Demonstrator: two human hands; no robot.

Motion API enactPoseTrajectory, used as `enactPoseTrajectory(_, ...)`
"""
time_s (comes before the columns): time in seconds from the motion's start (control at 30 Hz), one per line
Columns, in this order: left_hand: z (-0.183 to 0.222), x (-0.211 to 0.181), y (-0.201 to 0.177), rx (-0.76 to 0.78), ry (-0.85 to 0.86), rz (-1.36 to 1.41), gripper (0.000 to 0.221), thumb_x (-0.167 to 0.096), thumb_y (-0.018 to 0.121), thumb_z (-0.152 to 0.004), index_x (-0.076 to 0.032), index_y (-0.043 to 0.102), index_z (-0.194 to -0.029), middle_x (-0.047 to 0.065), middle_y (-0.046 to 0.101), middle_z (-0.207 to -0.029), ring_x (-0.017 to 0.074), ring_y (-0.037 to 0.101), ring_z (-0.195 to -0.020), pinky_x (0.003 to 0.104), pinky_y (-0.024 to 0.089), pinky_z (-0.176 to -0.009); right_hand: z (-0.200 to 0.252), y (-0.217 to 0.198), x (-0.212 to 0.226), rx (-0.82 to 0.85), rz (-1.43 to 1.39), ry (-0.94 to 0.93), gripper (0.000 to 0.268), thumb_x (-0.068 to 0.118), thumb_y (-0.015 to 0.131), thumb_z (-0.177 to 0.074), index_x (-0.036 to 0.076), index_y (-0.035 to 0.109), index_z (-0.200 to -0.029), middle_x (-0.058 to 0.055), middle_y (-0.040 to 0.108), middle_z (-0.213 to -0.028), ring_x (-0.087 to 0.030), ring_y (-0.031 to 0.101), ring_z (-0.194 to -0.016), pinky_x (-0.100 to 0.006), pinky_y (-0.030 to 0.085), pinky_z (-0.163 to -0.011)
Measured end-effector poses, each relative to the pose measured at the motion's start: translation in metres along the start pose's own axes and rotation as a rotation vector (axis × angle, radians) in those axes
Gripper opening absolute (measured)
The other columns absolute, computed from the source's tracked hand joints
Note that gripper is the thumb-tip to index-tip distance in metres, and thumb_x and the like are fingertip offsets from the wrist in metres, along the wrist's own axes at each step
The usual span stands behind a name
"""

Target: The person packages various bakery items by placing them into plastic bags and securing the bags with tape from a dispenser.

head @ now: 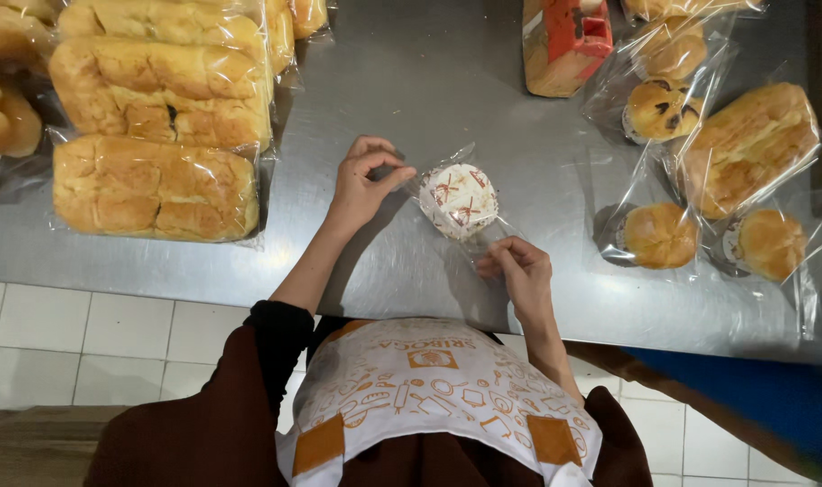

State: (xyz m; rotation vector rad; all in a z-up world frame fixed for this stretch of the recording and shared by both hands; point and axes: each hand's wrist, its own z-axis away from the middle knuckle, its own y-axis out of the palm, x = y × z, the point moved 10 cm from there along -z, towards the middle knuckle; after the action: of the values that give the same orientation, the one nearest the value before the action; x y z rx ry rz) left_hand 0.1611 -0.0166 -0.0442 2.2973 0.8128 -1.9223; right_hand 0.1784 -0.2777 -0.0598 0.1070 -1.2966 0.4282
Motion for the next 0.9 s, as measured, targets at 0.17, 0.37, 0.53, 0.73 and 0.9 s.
enactPoseTrajectory(0.17,0.021,0.013,0.043,0.169,-0.440,0.568,0.039,-0.037,0.051,-0.094,-0.004,0.044,-0.115,0.020,0.052,-0.108,0.0285,0.064,-0.083,0.035,0.057,-0.072,-0.010,-0.011,-0.022,-0.053,-0.156,0.115,0.016,0.006,0.056,-0.083,0.003,0.061,-0.068,-0.012,0.061,-0.058,-0.018,0.063,-0.054,-0.030,0.055,-0.054)
enactPoseTrajectory(0.37,0.023,-0.015,0.065,0.227,-0.410,0.359,0.069,-0.035,0.074,-0.077,-0.005,0.034,-0.124,0.029,0.045,-0.120,0.0449,0.052,-0.108,0.050,0.044,-0.093,-0.005,0.008,-0.006,0.112,-0.083,0.071,0.017,0.006,0.055,-0.081,0.003,0.062,-0.066,-0.012,0.060,-0.056,-0.020,0.062,-0.050,-0.032,0.052,-0.051)
enactPoseTrajectory(0.53,0.009,-0.009,0.030,0.074,-0.413,0.309,0.071,-0.029,0.076,-0.074,-0.010,0.032,-0.126,0.033,0.044,-0.122,0.0472,0.047,-0.114,0.050,0.039,-0.099,-0.014,0.005,0.045,0.361,0.134,-0.061,0.013,0.003,0.059,-0.082,-0.006,0.064,-0.089,-0.023,0.066,-0.073,-0.029,0.065,-0.064,-0.043,0.054,-0.064)
enactPoseTrajectory(0.73,0.018,0.016,-0.013,-0.052,-0.387,0.375,0.077,-0.015,0.078,-0.073,-0.006,0.027,-0.130,0.033,0.046,-0.115,0.0406,0.052,-0.108,0.045,0.045,-0.092,-0.140,-0.094,0.132,-0.198,0.049,-0.418,0.020,0.014,0.060,-0.091,0.000,0.058,-0.105,-0.014,0.057,-0.089,-0.020,0.061,-0.062,-0.027,0.056,-0.055)
enactPoseTrajectory(0.9,0.021,0.008,-0.021,-0.098,-0.547,0.312,0.070,-0.024,0.074,-0.066,-0.017,0.035,-0.124,0.009,0.059,-0.107,0.0147,0.060,-0.088,0.024,0.050,-0.072,-0.211,-0.084,0.156,-0.318,0.537,-0.268,0.045,0.043,0.054,-0.085,0.006,0.054,-0.110,-0.009,0.060,-0.104,-0.019,0.061,-0.076,-0.028,0.051,-0.060)
